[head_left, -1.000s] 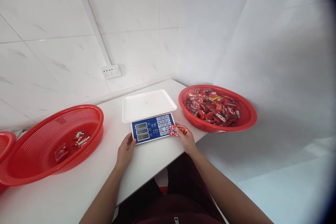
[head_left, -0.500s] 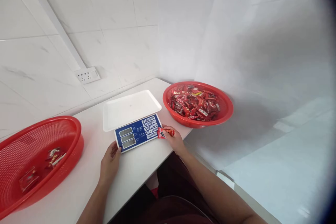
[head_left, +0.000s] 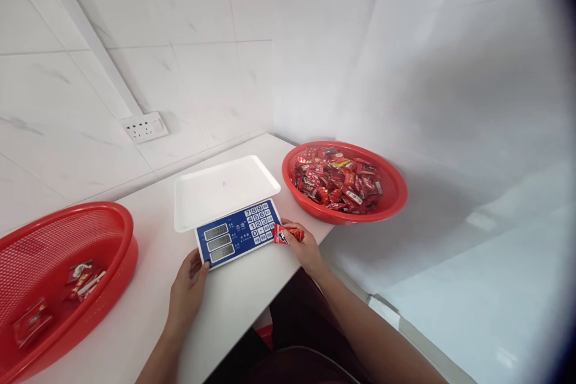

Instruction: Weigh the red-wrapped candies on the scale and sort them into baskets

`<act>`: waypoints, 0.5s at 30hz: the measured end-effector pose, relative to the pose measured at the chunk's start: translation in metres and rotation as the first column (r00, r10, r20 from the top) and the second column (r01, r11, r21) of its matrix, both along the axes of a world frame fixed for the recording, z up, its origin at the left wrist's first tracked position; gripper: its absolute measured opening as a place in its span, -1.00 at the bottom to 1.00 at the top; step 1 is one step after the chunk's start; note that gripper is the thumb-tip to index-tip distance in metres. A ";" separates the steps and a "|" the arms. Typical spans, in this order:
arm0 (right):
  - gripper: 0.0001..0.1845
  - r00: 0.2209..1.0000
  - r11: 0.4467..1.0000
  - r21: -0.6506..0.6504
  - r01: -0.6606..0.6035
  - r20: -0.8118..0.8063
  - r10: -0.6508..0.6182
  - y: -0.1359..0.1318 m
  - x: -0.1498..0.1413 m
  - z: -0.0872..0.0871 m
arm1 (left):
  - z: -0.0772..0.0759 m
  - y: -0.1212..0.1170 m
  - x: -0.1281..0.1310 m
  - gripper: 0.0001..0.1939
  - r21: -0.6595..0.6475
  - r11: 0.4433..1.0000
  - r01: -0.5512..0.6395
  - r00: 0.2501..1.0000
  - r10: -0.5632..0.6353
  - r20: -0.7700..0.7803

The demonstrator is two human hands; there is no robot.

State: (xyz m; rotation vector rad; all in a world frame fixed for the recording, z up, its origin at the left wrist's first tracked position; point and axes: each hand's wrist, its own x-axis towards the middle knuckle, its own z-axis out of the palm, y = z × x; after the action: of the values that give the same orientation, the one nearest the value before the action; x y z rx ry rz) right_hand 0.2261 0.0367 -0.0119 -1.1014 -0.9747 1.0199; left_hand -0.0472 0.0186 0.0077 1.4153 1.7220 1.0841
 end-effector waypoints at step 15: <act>-0.64 0.992 0.996 -0.086 0.015 0.125 -0.004 -0.005 0.001 0.001 | -0.005 -0.002 0.001 -0.51 -0.032 0.999 -0.030 0.999 0.031 0.040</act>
State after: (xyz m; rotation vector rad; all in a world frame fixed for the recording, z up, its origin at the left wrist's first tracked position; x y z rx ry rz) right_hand 0.2274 0.0316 -0.0104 -1.2528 -1.0320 1.0027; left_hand -0.0458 0.0165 0.0030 1.3432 1.7296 1.0894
